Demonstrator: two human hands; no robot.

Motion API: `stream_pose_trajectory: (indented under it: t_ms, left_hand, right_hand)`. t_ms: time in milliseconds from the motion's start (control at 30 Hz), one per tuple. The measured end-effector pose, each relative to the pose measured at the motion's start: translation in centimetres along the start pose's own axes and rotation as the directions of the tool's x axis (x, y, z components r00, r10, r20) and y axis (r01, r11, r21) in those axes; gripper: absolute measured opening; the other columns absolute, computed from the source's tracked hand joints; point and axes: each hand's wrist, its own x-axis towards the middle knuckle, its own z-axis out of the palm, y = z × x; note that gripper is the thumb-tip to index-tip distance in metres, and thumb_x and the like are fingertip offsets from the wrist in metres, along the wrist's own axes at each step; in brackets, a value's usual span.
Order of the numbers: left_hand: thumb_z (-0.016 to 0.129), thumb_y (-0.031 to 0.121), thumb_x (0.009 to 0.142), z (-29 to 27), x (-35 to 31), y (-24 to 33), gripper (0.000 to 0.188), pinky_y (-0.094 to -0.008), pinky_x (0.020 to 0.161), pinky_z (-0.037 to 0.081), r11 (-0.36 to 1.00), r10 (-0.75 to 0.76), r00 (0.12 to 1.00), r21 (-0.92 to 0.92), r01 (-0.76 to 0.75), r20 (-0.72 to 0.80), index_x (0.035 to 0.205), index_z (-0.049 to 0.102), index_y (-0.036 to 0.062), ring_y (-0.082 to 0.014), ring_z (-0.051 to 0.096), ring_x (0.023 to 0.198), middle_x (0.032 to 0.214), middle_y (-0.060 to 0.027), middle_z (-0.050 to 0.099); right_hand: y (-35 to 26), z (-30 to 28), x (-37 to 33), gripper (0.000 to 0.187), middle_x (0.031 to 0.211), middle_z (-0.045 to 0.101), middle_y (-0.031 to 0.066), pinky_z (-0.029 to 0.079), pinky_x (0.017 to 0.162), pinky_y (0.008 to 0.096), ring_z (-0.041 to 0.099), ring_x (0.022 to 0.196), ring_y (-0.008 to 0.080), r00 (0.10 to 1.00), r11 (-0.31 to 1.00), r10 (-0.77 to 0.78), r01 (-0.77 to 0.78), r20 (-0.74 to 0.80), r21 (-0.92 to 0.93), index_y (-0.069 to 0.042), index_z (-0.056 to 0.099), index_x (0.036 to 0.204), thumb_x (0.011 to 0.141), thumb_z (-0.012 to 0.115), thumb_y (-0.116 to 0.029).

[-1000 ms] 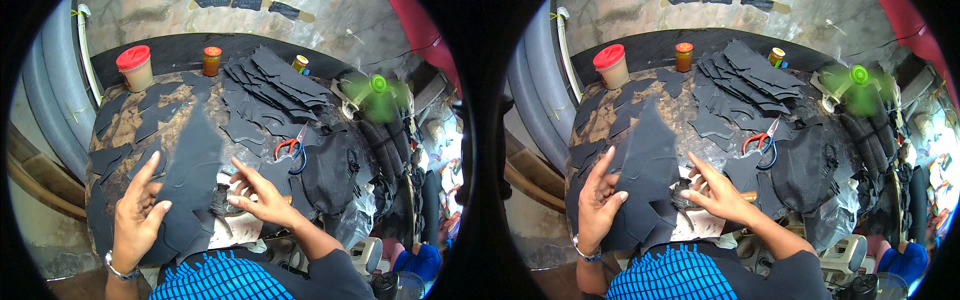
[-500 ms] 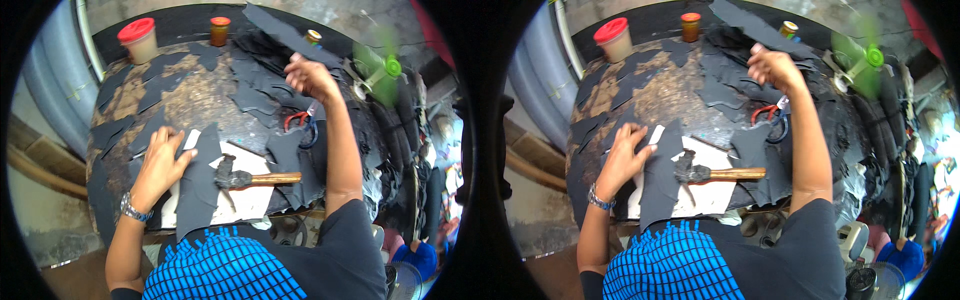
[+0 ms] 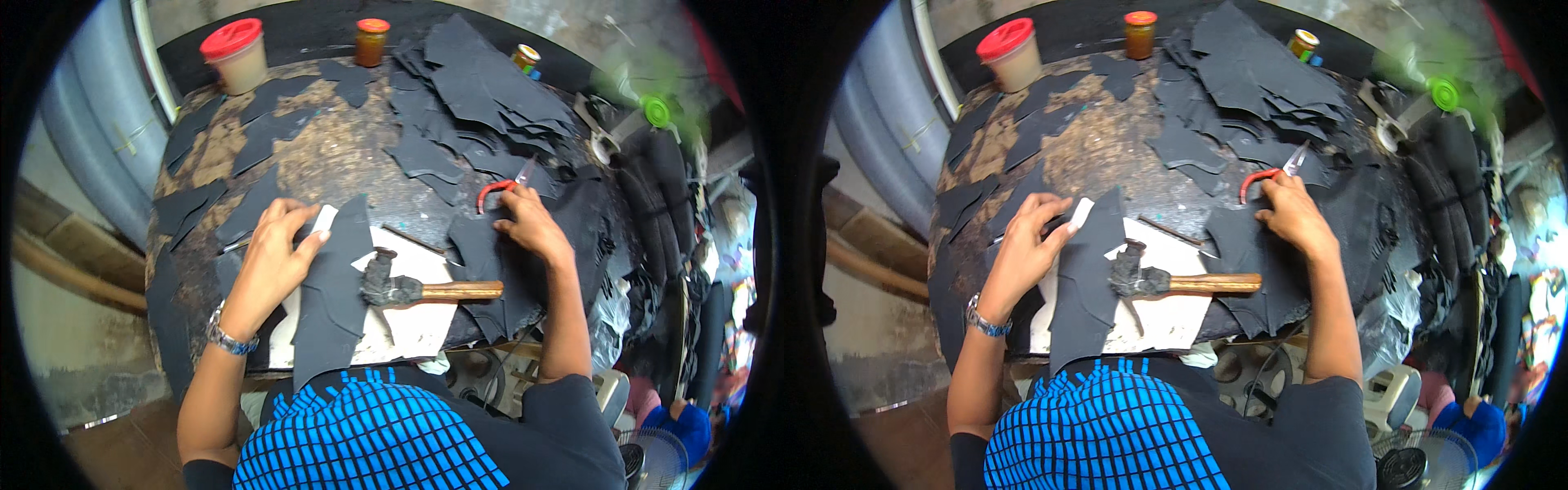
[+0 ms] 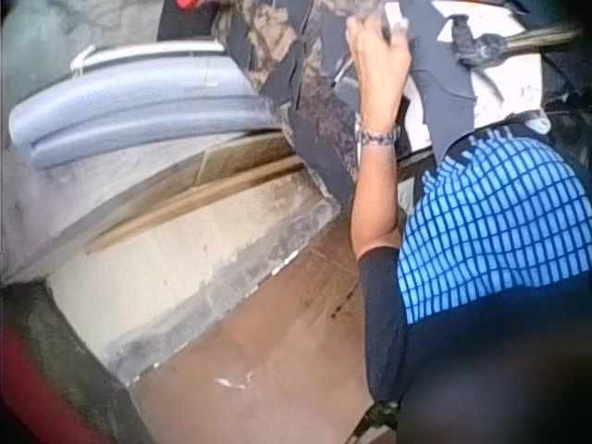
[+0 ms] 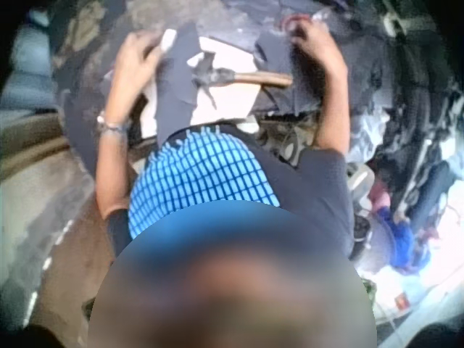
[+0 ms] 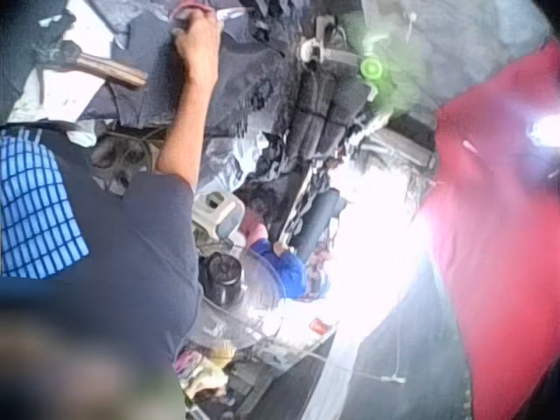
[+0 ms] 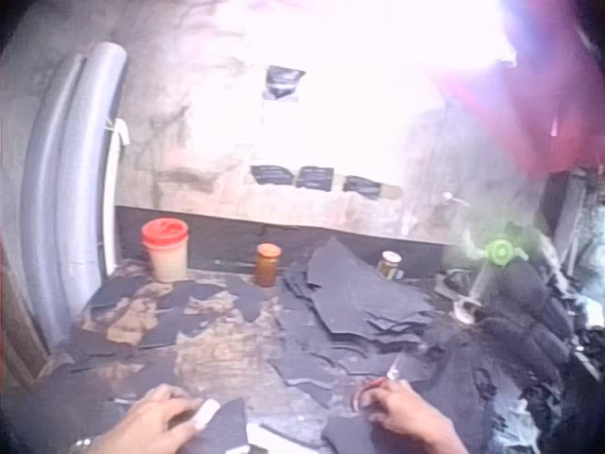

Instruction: The person repeatedly picks up two black rubber pieces, aligns them, and taps them together with a hammer on a white board. The person then places the assembled pieces on the table and repeats the process with additional pairs.

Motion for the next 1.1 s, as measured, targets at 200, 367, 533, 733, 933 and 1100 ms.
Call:
stream_pose_trajectory:
  t_ms: [200, 367, 533, 733, 933, 1100]
  left_hand:
    - [0.064, 0.017, 0.090, -3.5, -0.5, 2.2, 0.029, -0.0309, 0.085, 0.049, 0.936, 0.030, 0.982, -0.351, 0.037, 0.184, 0.111, 0.069, -0.0017, -0.0188, 0.063, 0.100, 0.116, -0.0118, 0.064]
    - [0.062, 0.016, 0.095, -2.1, -0.5, 3.9, 0.040, -0.0281, 0.093, 0.048, 0.518, 0.152, 0.988, -0.851, -0.091, -0.013, 0.133, 0.057, 0.0025, -0.0135, 0.060, 0.105, 0.119, -0.0087, 0.065]
    - [0.058, 0.001, 0.093, -3.9, -1.1, 0.5, 0.030, -0.0279, 0.080, 0.057, 0.507, -0.267, 0.963, -0.855, 0.114, -0.030, 0.122, 0.057, -0.0014, -0.0108, 0.065, 0.090, 0.111, -0.0076, 0.063]
    - [0.048, -0.011, 0.089, -5.2, -3.7, -2.2, 0.073, -0.0158, 0.065, 0.045, 0.615, -0.144, 0.979, -0.788, -0.023, -0.141, 0.151, 0.021, 0.0146, -0.0021, 0.050, 0.072, 0.109, -0.0052, 0.055]
    - [0.054, -0.005, 0.091, -6.0, -4.9, -4.2, 0.052, -0.0163, 0.063, 0.041, 0.787, -0.194, 0.967, -0.614, 0.052, -0.166, 0.140, 0.047, 0.0073, 0.0004, 0.043, 0.068, 0.085, 0.0040, 0.053]
    - [0.057, -0.001, 0.090, -7.0, -5.6, -4.3, 0.042, -0.0156, 0.064, 0.041, 0.725, -0.238, 0.962, -0.683, 0.085, -0.133, 0.133, 0.055, 0.0022, 0.0018, 0.045, 0.070, 0.096, 0.0032, 0.062]
  right_hand:
    - [-5.6, -5.3, 0.4, 0.012, 0.074, 0.052, -0.0013, 0.044, 0.063, 0.0247, 0.052, 0.070, 0.0080, 0.940, 0.732, 0.065, 0.183, -0.334, 0.656, -0.002, 0.057, 0.091, 0.089, 0.066, -0.009]
    - [-14.6, -2.4, 1.2, 0.018, 0.077, 0.057, -0.0024, 0.043, 0.056, 0.0188, 0.053, 0.065, 0.0038, 0.985, 0.213, -0.060, 0.171, -0.162, 0.962, -0.004, 0.060, 0.096, 0.088, 0.071, -0.016]
    - [-17.4, 3.3, 4.0, 0.050, 0.097, 0.064, 0.0191, 0.051, 0.079, 0.0347, 0.064, 0.087, 0.0268, 0.949, 0.865, -0.190, 0.283, -0.252, 0.414, 0.007, 0.062, 0.109, 0.086, 0.072, -0.037]
    - [-16.9, 4.3, 5.0, 0.046, 0.096, 0.056, 0.0162, 0.046, 0.077, 0.0366, 0.056, 0.089, 0.0247, 0.983, 0.901, -0.178, 0.147, 0.038, 0.409, 0.003, 0.054, 0.102, 0.081, 0.077, -0.032]
    - [-18.8, 3.4, 2.8, 0.032, 0.072, 0.039, -0.0059, 0.033, 0.055, 0.0224, 0.039, 0.062, 0.0046, 0.963, 0.210, -0.267, 0.029, 0.029, 0.977, -0.006, 0.040, 0.115, 0.093, 0.062, -0.011]
    - [-19.8, 2.9, 1.1, 0.063, 0.103, 0.055, 0.0042, 0.045, 0.073, 0.0218, 0.055, 0.084, 0.0080, 0.892, 0.386, -0.329, 0.425, -0.308, 0.819, -0.009, 0.029, 0.144, 0.091, 0.062, 0.000]
